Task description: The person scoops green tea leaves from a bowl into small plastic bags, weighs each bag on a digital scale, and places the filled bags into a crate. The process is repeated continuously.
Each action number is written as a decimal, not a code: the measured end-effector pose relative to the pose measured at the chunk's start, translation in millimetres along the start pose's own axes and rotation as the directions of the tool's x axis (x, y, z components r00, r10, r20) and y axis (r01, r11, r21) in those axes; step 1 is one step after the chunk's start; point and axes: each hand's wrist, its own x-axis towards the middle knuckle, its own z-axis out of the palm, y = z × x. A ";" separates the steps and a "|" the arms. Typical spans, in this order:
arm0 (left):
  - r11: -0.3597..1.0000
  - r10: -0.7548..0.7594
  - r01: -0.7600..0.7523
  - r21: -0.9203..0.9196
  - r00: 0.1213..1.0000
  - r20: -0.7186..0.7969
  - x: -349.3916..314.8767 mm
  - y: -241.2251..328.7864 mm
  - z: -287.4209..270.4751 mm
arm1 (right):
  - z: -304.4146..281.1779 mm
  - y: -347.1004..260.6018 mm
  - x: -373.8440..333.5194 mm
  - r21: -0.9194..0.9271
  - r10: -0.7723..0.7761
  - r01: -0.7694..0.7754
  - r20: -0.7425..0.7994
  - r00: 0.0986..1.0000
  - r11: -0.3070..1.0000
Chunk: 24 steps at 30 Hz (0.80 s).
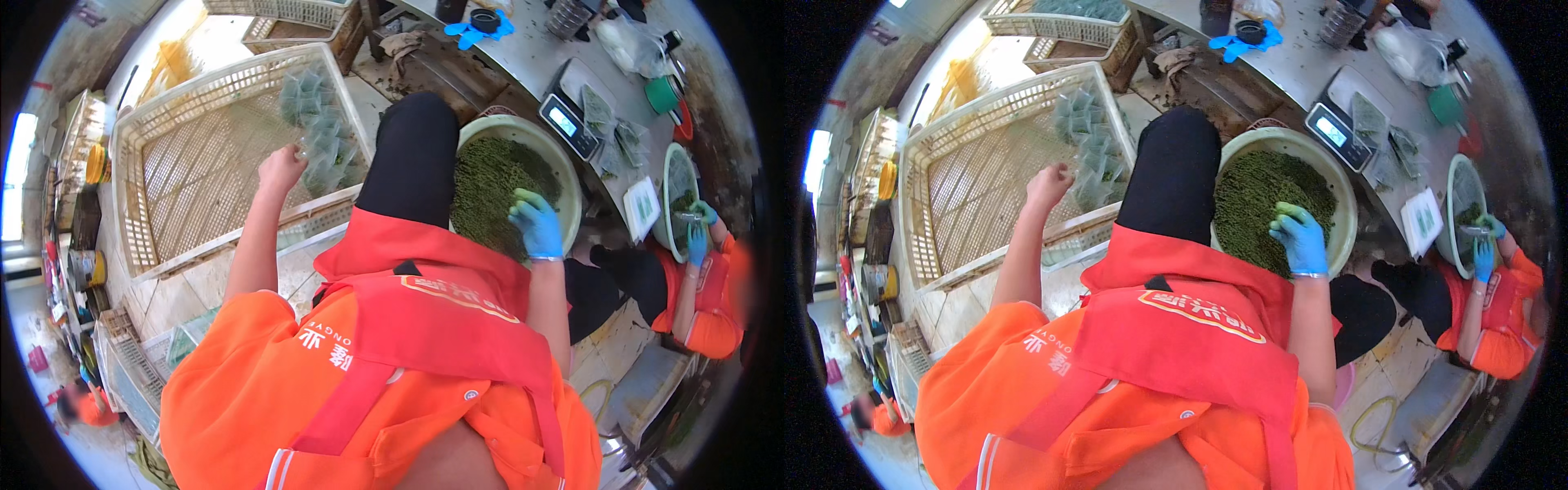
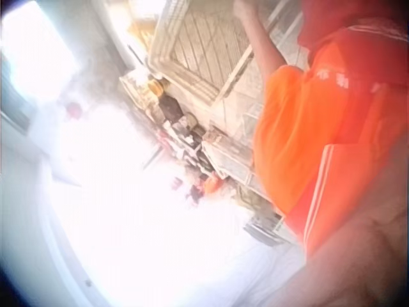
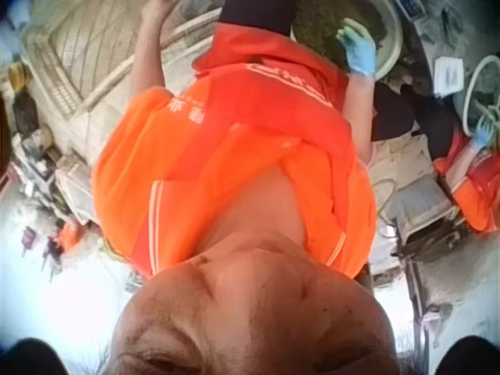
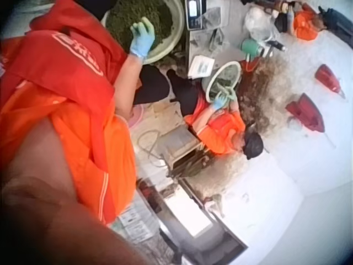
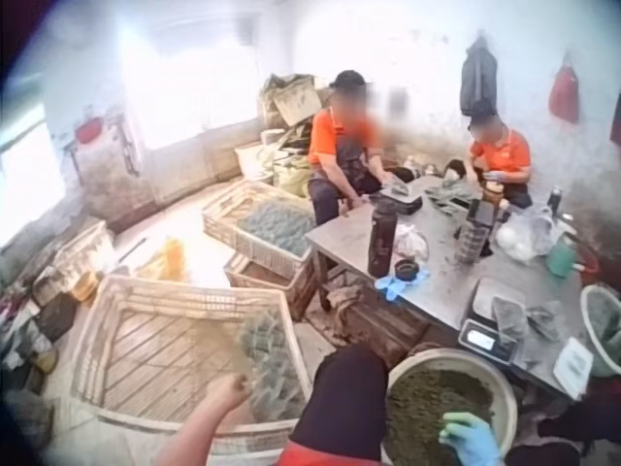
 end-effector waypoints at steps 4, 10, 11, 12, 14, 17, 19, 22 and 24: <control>0.851 0.269 -0.404 -0.336 0.884 -0.383 -31.2 73.5 -25.4 | 28.0 -2.3 -4.8 0.001 -0.025 0.025 -0.025 0.999 1.000; 0.431 0.671 -0.609 -0.666 0.709 -0.214 -79.4 221.4 -12.3 | 42.0 -26.3 -6.6 -0.005 -0.120 0.120 0.003 0.993 0.993; 0.444 0.723 -0.619 -0.647 0.675 -0.149 -82.2 237.8 -1.8 | 45.4 -28.0 -9.7 -0.032 -0.128 0.127 -0.029 0.991 0.991; 0.419 0.761 -0.597 -0.684 0.642 -0.093 -84.8 251.0 11.2 | 40.6 -23.5 -10.2 -0.037 -0.149 0.148 -0.025 0.988 0.988; 0.364 0.807 -0.567 -0.739 0.588 -0.053 -82.4 268.0 44.8 | 36.0 -20.3 -12.3 -0.022 -0.195 0.194 -0.030 0.980 0.981; 0.402 0.829 -0.563 -0.722 0.559 0.025 -87.9 277.3 36.8 | 26.5 -16.7 -15.8 -0.040 -0.206 0.203 -0.115 0.972 0.978; 0.397 0.872 -0.699 -0.594 0.489 0.007 -84.0 280.5 32.2 | 18.2 -14.6 -14.6 -0.030 -0.201 0.199 -0.200 0.959 0.980; 0.407 0.859 -0.696 -0.591 0.513 -0.012 -72.4 280.1 29.5 | 9.5 -18.2 -15.5 0.129 -0.053 0.081 -0.206 0.977 0.988; 0.421 0.839 -0.687 -0.592 0.544 -0.034 -61.8 280.0 33.0 | 2.0 -23.5 -10.0 0.200 -0.010 0.049 -0.192 0.981 0.979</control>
